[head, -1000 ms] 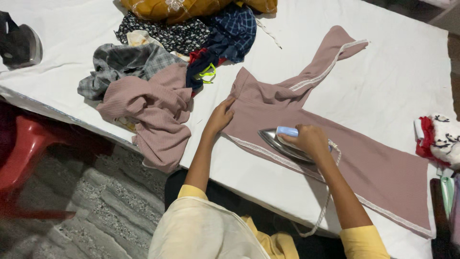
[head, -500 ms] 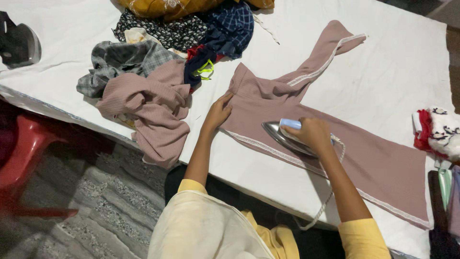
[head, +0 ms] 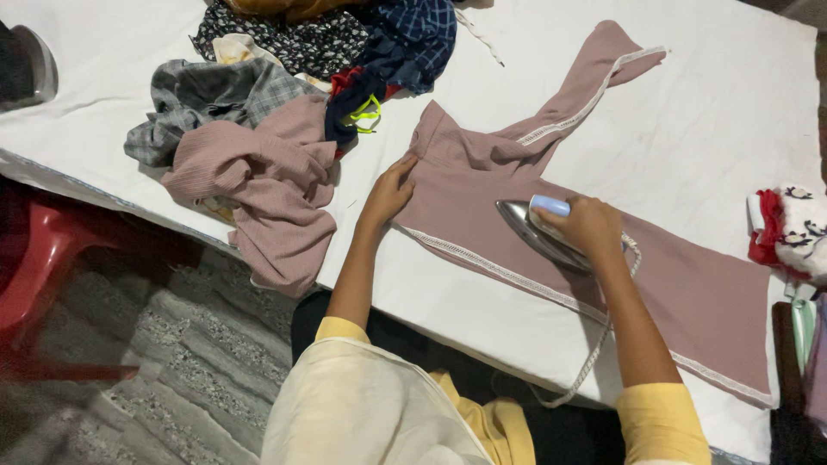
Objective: The person irons a pair of pink trousers on a flat surface using a handheld iron, smoothing and pressing different parts of the fabric before folding them.
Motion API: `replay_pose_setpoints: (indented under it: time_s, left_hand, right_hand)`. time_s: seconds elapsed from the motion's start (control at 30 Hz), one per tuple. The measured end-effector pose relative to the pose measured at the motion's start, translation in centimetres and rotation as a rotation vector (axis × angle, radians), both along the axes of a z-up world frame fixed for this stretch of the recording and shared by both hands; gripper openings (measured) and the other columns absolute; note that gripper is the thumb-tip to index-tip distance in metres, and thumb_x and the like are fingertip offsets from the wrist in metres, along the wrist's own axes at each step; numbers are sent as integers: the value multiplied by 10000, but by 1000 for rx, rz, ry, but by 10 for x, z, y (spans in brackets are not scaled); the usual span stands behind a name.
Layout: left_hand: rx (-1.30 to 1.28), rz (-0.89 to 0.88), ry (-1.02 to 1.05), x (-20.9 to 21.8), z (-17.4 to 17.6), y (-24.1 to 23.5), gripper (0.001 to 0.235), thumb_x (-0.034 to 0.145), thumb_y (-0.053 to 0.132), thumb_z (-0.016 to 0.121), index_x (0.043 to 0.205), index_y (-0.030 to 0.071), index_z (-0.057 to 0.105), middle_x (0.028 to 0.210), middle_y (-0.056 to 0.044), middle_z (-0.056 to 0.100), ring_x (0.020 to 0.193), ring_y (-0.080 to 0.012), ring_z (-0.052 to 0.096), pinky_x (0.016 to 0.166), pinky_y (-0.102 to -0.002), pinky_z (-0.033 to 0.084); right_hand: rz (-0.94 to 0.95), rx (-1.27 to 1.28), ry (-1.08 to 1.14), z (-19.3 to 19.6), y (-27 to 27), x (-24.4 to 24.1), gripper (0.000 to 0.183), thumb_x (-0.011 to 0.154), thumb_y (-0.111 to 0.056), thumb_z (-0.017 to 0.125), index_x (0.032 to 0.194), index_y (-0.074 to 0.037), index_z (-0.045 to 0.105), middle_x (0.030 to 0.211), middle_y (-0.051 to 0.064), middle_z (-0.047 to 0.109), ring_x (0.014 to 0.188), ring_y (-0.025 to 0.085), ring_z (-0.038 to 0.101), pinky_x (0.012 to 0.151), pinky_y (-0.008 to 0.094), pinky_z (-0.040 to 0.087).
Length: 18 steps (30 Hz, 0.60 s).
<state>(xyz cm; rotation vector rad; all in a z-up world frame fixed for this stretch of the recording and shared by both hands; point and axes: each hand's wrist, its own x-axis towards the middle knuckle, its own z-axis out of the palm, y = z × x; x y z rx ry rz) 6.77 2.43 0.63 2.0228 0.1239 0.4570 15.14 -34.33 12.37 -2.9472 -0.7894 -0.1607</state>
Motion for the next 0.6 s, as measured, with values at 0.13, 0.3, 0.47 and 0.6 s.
replay_pose_setpoints:
  time_s: [0.13,0.3,0.47,0.6]
  left_hand:
    - [4,6,-4,-4,3,-2,531,894,86,625,1421,37,575,1511,-192,529,1397,-339,514,1157,-356,389]
    - [-30,12,-12,-4,3,-2,529,894,93,623,1418,37,580,1504,-195,544,1390,-334,531,1156,-355,402]
    - [-89,12,-7,-5,1,-4,525,890,93,608,1411,34,581,1498,-203,545,1385,-332,536,1149,-356,404]
    - [-73,26,-7,-5,4,-5,511,893,96,607,1399,27,589,1502,-199,541,1388,-333,529,1150,-354,400]
  right_hand:
    - [-114,23,12,2,1,6,746,827,-747,650,907,-23,810,752,250,721,712,407,715,659,483,556]
    - [-66,11,61,3,-15,-11,780,838,-755,644,858,9,802,742,242,719,703,386,722,686,453,562]
    - [-52,-104,154,-4,-44,-44,751,754,-746,654,948,-36,803,726,197,735,670,346,731,625,456,566]
    - [-44,-123,92,-8,-56,-48,744,773,-763,644,936,-58,819,770,185,739,712,353,727,658,457,566]
